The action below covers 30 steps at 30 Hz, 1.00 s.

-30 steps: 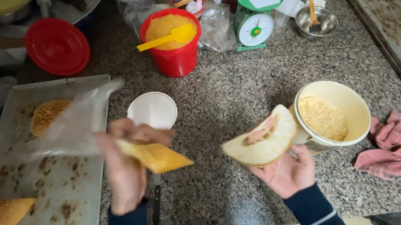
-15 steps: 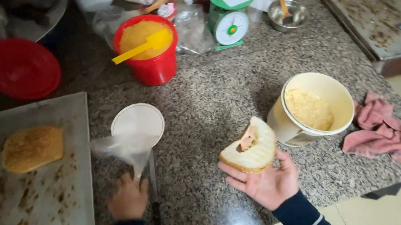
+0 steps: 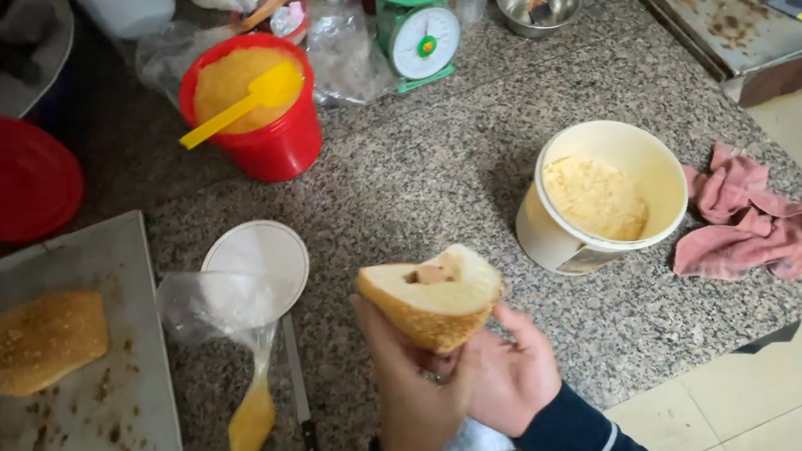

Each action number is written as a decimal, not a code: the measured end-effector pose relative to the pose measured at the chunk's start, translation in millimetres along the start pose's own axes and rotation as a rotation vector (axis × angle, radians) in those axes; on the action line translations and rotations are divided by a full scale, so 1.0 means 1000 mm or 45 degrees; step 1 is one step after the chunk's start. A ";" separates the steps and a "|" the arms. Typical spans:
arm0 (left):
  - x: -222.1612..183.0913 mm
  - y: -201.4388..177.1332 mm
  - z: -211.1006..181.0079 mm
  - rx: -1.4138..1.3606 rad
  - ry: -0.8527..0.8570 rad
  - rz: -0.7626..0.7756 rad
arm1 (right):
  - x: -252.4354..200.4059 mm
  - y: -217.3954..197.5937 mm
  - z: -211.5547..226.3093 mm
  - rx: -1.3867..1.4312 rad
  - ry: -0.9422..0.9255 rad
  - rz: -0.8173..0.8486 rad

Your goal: The person is preparing bread rolls by cutting them open, squeezing a yellow filling inside, and then dipping the rolls in a bowl of shredded ingredients to coat them.

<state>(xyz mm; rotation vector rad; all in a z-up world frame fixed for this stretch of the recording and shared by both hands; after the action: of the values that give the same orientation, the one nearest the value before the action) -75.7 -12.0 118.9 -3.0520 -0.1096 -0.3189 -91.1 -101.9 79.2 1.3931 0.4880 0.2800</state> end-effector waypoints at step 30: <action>0.114 0.324 -0.022 1.332 -0.541 0.853 | -0.139 -0.157 0.368 -0.771 0.007 -0.494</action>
<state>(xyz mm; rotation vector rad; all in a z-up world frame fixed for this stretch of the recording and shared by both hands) 56.0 -328.7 143.4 -1.9078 0.5325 0.3388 -48.5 -512.1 -15.3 0.6908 0.6055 0.0991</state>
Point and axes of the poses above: each hand's wrist, its own x-axis towards the middle knuckle, its own y-axis out of the palm, z = x × y, the point moved 10 cm from there along x, towards the middle knuckle
